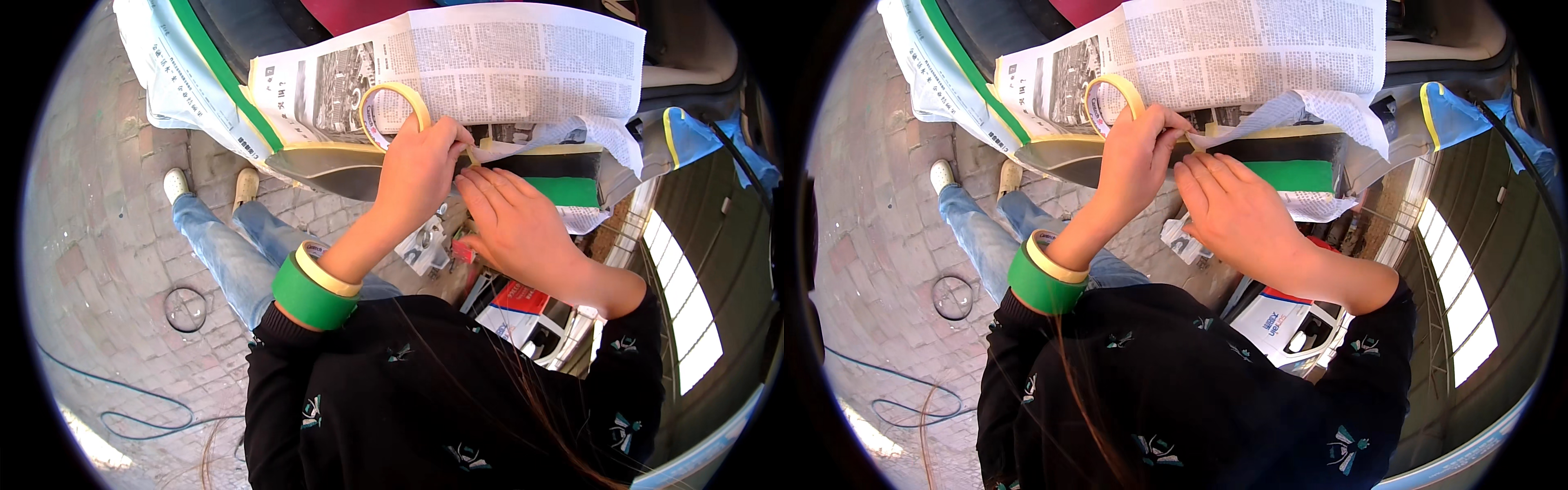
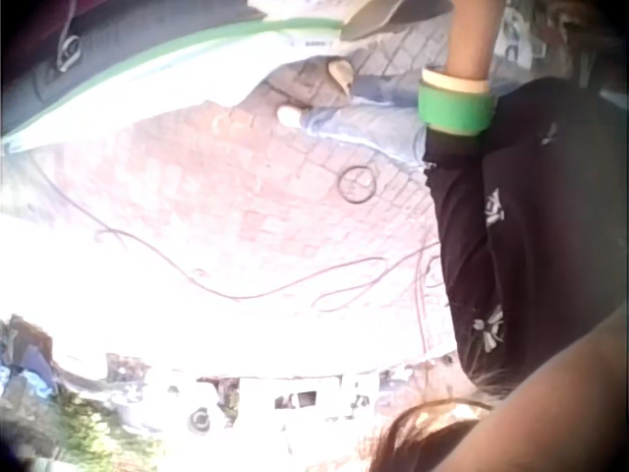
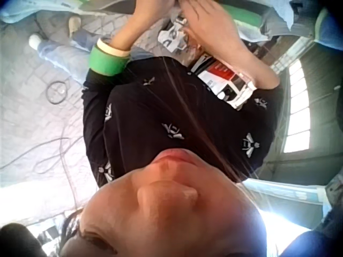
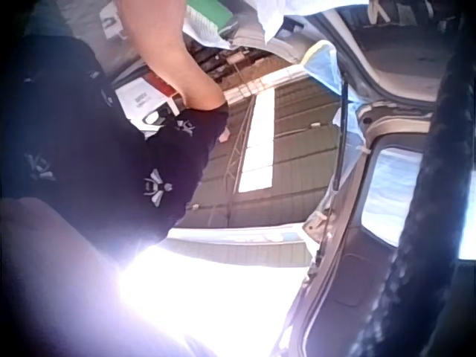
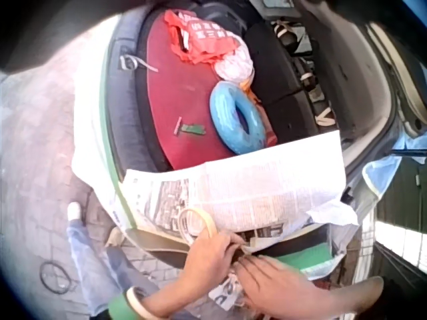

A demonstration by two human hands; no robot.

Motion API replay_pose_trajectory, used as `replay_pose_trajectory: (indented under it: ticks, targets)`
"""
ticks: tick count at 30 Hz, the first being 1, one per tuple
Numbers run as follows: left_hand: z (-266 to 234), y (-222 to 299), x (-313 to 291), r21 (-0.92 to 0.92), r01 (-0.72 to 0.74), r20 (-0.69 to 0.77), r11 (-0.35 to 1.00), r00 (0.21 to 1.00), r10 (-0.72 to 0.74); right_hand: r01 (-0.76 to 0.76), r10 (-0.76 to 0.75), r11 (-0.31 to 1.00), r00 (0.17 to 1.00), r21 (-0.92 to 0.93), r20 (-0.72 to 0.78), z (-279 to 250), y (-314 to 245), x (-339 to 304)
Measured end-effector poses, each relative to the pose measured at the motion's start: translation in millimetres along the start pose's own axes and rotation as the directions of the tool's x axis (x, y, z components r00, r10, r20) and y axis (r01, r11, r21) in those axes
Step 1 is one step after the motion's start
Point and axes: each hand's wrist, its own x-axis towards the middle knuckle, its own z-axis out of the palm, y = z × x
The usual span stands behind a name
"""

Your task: The person applies masking tape to newspaper sheets placed on the hood of a car. They carefully smooth the tape over the paper edges to secure them in place, preparing the vehicle surface for painting or bodywork.

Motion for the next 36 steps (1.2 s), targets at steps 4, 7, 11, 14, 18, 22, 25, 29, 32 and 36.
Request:
replay_pose_trajectory:
  ticks: [4,7,11,14,18,22,25,29,32,36]
  targets:
    - [3.4,0.9,5.6,0.003,-0.121,-0.084,0.993,0.989,0.121,-0.006,0.007,1.000,1.000,-0.025,0.030,-9.6,-7.0,9.9]
    - [-0.7,9.0,28.7,0.039,-0.180,-0.197,0.983,0.963,0.184,-0.027,0.029,0.998,0.998,-0.059,0.050,-7.6,-13.4,12.4]
    - [-18.0,19.1,49.9,0.094,-0.280,-0.201,0.955,0.934,0.294,-0.043,0.045,0.999,0.997,-0.021,0.061,-8.5,-8.9,15.4]
    - [-31.2,20.5,41.3,0.069,-0.157,-0.264,0.985,0.949,0.170,-0.081,0.079,0.996,0.996,0.022,0.049,-13.7,-1.6,17.4]
    - [-53.7,11.4,27.2,-0.062,-0.017,-0.424,0.998,0.905,-0.011,-0.208,0.174,0.960,0.967,0.185,0.185,-33.9,19.9,33.7]
    - [-79.6,1.0,14.4,-0.095,0.028,-0.489,0.995,0.870,-0.071,-0.406,0.373,0.887,0.910,0.220,0.180,-21.2,44.4,34.5]
    - [-94.8,-13.7,2.7,-0.101,0.078,-0.524,0.992,0.844,-0.120,-0.333,0.305,0.929,0.936,0.163,0.173,-26.3,47.0,41.5]
    - [-105.2,-13.7,-11.5,-0.122,0.164,-0.495,0.979,0.845,-0.203,-0.231,0.183,0.961,0.944,0.153,0.276,-25.7,47.1,43.6]
    - [-106.0,-12.7,-14.7,-0.119,0.160,-0.471,0.980,0.860,-0.197,-0.193,0.153,0.976,0.934,0.096,0.323,-24.1,43.3,44.4]
    - [-105.2,-9.8,-11.8,-0.129,0.111,-0.486,0.985,0.859,-0.161,-0.240,0.209,0.971,0.871,0.014,0.445,-32.0,38.1,53.3]
